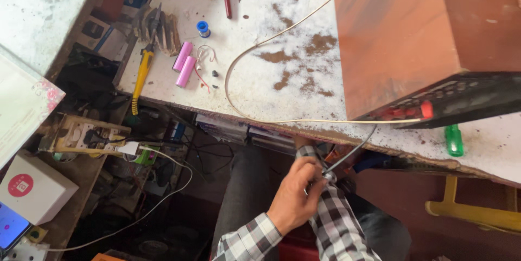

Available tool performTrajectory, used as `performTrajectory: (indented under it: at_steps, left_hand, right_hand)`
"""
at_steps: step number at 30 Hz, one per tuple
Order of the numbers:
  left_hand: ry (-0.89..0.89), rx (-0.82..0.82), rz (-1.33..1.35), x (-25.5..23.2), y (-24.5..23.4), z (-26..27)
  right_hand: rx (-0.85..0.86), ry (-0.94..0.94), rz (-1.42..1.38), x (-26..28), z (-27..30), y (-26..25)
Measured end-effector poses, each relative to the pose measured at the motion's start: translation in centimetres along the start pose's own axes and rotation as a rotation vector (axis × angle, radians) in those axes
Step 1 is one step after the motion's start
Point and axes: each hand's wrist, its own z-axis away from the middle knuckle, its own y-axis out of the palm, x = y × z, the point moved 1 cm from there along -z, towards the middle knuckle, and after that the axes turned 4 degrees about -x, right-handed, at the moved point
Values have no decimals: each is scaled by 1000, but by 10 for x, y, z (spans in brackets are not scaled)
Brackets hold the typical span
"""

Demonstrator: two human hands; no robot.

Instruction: The person uses a screwdriver to repeatedly tighten and loosen screws on the back panel of a wooden-cased electronic device. The person also uses pliers to strip the end of a wire and picks up screws from the workbench.

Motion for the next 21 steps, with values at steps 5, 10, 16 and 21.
performTrajectory:
  at_steps: [5, 10, 16, 21]
  left_hand:
    - [-279, 26, 180, 22, -2, 0]
    - [-324, 45, 308, 47, 5, 10]
    - [-393, 55, 551, 68, 20, 23]
    - [-396, 58, 659, 79, 31, 26]
  right_hand:
    - [-138, 266, -650, -30, 29, -52]
    - [-145, 474, -1495, -63, 99, -99]
    - [44, 471, -1791, -55, 193, -161]
    - [171, 416, -1854, -12, 230, -176]
